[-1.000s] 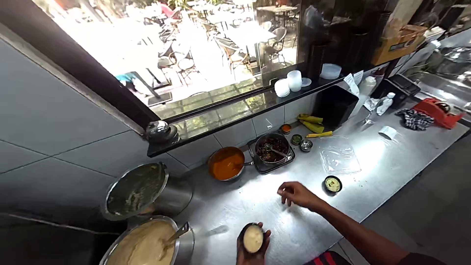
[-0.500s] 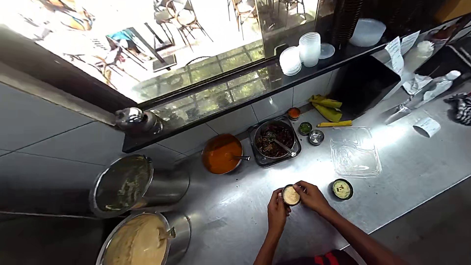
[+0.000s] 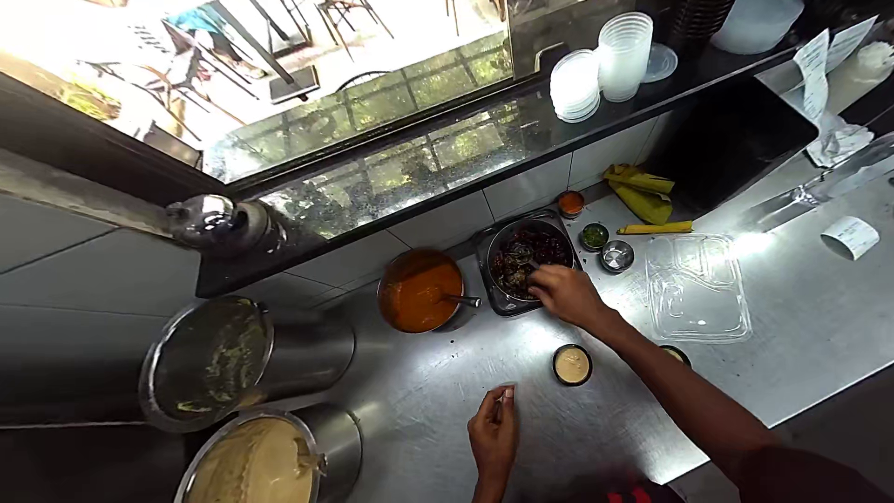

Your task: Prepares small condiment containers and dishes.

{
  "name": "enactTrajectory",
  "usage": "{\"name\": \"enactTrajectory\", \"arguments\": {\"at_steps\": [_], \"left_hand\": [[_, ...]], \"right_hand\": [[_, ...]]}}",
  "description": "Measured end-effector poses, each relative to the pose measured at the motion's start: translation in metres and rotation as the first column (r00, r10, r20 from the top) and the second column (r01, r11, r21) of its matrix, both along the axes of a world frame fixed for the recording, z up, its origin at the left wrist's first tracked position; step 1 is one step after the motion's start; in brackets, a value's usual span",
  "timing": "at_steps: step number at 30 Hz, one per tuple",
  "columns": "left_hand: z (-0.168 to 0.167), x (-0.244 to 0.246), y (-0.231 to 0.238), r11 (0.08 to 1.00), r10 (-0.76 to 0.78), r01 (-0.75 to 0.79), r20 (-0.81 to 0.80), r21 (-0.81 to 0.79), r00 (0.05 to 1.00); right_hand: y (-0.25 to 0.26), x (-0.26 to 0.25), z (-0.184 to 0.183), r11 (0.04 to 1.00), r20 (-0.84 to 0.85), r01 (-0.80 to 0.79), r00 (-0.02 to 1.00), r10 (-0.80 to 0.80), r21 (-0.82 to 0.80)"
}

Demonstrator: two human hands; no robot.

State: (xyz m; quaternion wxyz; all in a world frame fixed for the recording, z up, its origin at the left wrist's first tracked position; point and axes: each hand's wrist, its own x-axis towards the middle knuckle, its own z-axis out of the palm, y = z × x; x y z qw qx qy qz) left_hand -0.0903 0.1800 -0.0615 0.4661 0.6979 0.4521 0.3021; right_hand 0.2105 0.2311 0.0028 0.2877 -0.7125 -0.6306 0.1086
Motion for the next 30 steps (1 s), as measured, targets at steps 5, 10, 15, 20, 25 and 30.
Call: {"name": "enactTrajectory", "arguments": {"at_steps": [5,10,15,20,25,30], "left_hand": [[0.010,-0.017,-0.005,0.994,0.105,-0.106,-0.020,-0.041,0.994],[0.013,-0.030,-0.016,0.982,0.170,-0.168,0.016,-0.083,0.985],[0.011,-0.044,-0.025,0.973,0.196,-0.195,-0.001,-0.124,0.981],[0.017,-0.049,-0.021,0.973,0.198,-0.197,-0.004,-0.119,0.980],[0.024,-0.052,-0.016,0.974,0.207,-0.205,0.015,-0.095,0.978],[0.024,-0.052,-0.019,0.971,0.222,-0.220,0.021,-0.095,0.975]], "right_hand": [[0.064,0.004,0.011,0.918,0.218,-0.186,0.937,0.273,-0.351],[0.080,0.006,0.002,0.840,0.218,-0.210,0.908,0.357,-0.501],[0.082,0.007,-0.005,0.830,0.209,-0.185,0.918,0.337,-0.527],[0.084,0.007,-0.008,0.846,0.177,-0.140,0.948,0.264,-0.514],[0.085,0.020,-0.003,0.872,0.073,-0.135,0.979,0.190,-0.470],[0.071,0.043,0.007,0.909,-0.342,-0.254,0.930,0.136,-0.329]]}}
